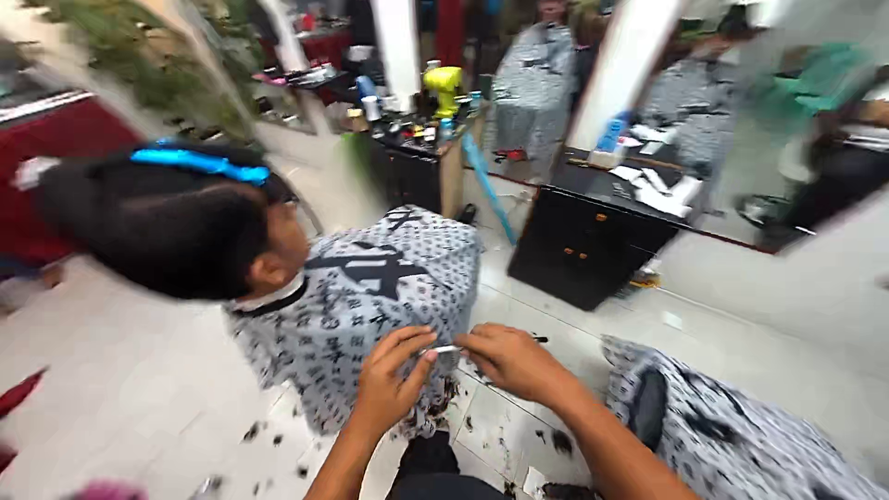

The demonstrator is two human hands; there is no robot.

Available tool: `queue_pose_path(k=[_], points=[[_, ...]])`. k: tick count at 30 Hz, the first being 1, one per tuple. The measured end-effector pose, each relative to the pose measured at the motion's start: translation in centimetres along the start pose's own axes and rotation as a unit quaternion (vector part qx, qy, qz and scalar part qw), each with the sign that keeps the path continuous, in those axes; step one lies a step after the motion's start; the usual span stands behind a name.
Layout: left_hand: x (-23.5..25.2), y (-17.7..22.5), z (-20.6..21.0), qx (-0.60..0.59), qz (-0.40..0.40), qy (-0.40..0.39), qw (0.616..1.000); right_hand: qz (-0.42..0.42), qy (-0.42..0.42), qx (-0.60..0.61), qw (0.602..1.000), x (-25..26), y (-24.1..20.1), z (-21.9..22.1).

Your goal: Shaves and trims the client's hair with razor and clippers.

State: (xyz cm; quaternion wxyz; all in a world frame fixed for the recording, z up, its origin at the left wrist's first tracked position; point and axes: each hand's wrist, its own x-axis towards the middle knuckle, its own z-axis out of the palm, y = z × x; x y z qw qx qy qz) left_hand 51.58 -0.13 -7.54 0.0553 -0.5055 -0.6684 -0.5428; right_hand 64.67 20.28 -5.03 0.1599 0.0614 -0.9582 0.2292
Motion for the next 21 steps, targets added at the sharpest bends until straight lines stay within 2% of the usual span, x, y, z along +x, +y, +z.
queue_pose_path(k=[5,13,17,21], points=[[1.4,-0.4,-2.1,0.112,-0.001,0.062,0.992,-0.145,0.007,0.012,0.989,6.5,2.4,-0.1],[2.6,0.3,-5.5,0.225,-0.009,0.154,0.962,-0.27,-0.043,0.048,0.961,15.1,3.4,-1.8],[3.7,2.7,-10.5,0.312,-0.059,0.239,0.918,-0.279,-0.034,0.072,0.957,20.3,4.2,-3.7],[5.7,5.7,-15.3,0.385,-0.061,0.312,0.866,-0.351,-0.006,0.084,0.933,26.5,5.4,-4.6]])
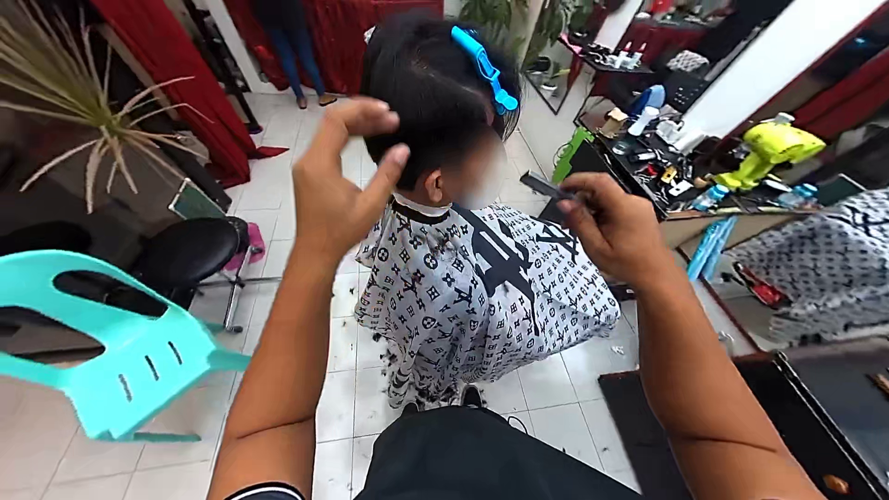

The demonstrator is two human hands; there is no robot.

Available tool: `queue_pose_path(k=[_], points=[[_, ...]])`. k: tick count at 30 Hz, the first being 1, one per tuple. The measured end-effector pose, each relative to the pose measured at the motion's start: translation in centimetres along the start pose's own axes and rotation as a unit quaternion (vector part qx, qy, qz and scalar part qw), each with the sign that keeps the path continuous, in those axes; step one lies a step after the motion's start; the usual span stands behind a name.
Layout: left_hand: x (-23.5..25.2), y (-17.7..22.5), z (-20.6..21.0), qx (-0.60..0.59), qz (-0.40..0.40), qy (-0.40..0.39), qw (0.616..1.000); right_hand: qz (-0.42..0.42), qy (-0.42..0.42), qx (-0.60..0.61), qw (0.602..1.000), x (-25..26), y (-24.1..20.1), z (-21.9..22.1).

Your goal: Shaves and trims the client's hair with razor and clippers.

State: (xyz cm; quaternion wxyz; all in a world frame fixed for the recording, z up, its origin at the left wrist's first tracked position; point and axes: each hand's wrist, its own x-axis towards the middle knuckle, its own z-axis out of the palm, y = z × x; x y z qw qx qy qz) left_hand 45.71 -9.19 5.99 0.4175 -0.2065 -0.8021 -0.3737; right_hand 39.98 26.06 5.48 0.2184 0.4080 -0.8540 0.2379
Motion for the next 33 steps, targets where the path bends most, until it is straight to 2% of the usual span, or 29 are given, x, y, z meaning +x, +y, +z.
queue_pose_path(k=[4,9,14,17,23,33], points=[[4.3,0.7,0.7,0.098,-0.005,0.014,0.995,-0.103,-0.034,-0.005,0.994,4.5,4.5,-0.1],[8.1,2.1,4.9,0.221,-0.065,-0.065,0.971,-0.3,-0.064,0.013,0.952,9.6,7.1,1.1],[9.8,3.0,8.6,0.315,-0.167,-0.163,0.92,-0.386,-0.058,0.026,0.92,12.6,7.6,2.8],[10.4,3.0,9.7,0.345,-0.19,-0.17,0.903,-0.395,-0.052,0.005,0.917,13.7,7.8,3.0],[10.9,2.8,9.8,0.359,-0.199,-0.179,0.894,-0.379,-0.051,-0.025,0.924,14.6,8.8,2.3],[11.4,2.9,9.8,0.35,-0.218,-0.195,0.89,-0.348,-0.043,0.022,0.936,16.2,10.0,1.4]])
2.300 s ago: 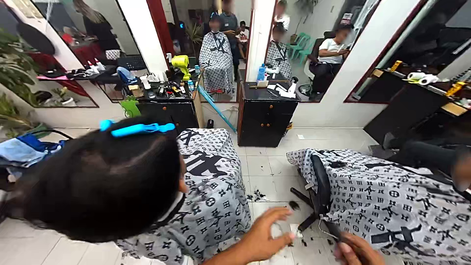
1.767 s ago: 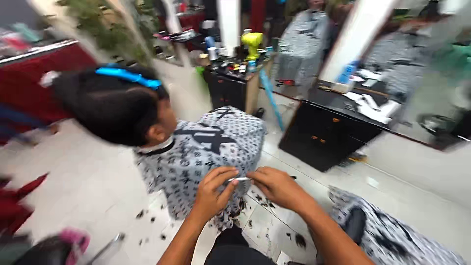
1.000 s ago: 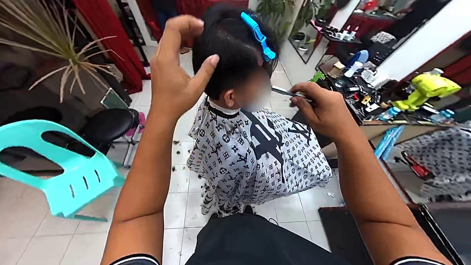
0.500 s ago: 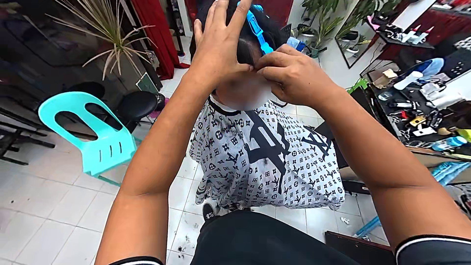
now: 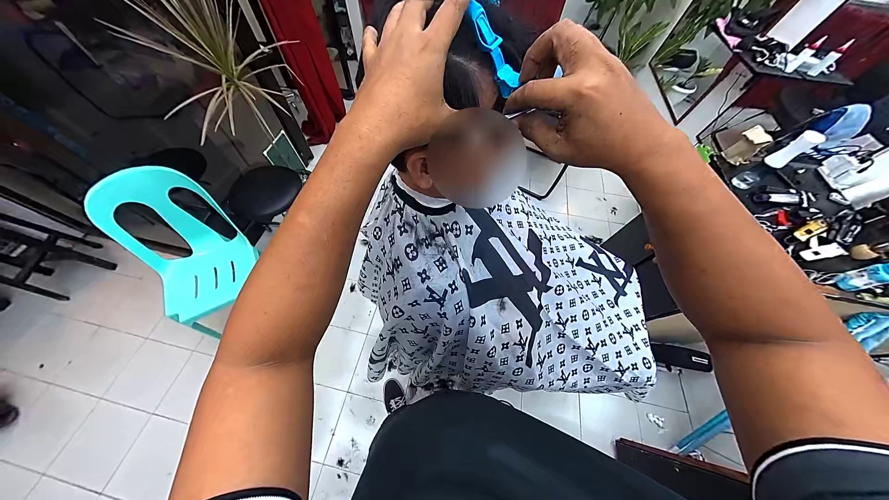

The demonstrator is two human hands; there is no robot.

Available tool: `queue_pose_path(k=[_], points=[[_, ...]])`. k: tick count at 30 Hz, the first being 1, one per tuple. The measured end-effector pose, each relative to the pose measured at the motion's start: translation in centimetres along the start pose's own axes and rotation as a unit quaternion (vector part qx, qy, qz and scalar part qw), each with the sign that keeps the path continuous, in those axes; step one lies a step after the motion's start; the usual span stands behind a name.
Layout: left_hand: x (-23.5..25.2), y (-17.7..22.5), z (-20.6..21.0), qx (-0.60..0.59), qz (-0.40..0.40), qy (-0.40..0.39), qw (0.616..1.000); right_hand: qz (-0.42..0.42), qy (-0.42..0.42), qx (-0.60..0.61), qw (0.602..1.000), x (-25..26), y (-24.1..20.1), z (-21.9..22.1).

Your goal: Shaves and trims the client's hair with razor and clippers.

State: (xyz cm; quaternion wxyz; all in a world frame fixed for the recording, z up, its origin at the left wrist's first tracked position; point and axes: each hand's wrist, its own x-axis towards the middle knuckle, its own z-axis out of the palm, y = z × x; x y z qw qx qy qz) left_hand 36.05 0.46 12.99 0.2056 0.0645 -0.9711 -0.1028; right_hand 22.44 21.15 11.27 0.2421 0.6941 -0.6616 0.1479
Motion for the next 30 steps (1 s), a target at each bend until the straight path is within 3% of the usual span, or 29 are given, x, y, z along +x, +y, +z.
queue_pose_path(k=[14,30], points=[[0.3,-0.1,0.3,0.008,0.01,0.004,1.0,-0.022,0.007,0.005,1.0,0.3,2.5,1.3],[0.4,0.2,0.4,0.004,-0.008,-0.008,1.0,0.0,0.012,0.003,1.0,0.1,1.6,0.6]])
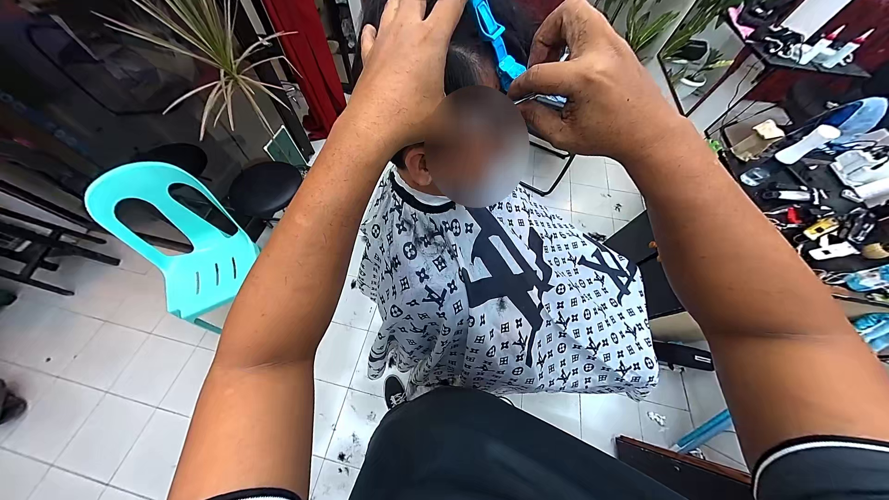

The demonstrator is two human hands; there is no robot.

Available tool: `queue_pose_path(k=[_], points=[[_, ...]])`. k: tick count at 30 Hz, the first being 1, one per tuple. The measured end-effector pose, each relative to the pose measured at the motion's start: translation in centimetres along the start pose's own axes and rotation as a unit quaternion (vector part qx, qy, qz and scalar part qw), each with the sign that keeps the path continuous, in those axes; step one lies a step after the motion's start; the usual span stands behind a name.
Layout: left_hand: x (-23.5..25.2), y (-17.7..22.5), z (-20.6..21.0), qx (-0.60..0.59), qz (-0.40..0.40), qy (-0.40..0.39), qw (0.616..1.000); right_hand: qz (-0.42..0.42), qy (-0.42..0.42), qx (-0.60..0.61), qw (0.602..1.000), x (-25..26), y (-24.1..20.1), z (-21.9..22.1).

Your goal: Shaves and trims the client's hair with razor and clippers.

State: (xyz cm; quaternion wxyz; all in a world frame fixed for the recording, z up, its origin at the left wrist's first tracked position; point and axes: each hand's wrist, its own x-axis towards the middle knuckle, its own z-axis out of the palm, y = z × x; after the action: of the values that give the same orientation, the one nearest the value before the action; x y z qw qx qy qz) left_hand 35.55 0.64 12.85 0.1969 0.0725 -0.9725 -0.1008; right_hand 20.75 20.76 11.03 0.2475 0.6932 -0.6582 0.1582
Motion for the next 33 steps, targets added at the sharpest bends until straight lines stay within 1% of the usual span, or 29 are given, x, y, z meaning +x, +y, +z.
queue_pose_path(k=[14,22,30,33], points=[[0.13,-0.06,0.07,-0.001,0.001,0.004,1.0,0.012,0.014,0.002,1.0,-0.34,0.21,0.42],[0.17,0.0,0.1,-0.001,0.001,0.008,1.0,0.013,0.007,0.003,1.0,-0.28,0.25,0.48],[0.15,-0.12,-0.3,-0.01,-0.006,-0.017,1.0,0.023,0.011,0.02,0.999,-0.45,0.36,0.43],[0.12,0.39,-0.16,0.005,-0.015,-0.01,1.0,0.019,0.013,0.02,1.0,-0.56,0.42,0.57]])
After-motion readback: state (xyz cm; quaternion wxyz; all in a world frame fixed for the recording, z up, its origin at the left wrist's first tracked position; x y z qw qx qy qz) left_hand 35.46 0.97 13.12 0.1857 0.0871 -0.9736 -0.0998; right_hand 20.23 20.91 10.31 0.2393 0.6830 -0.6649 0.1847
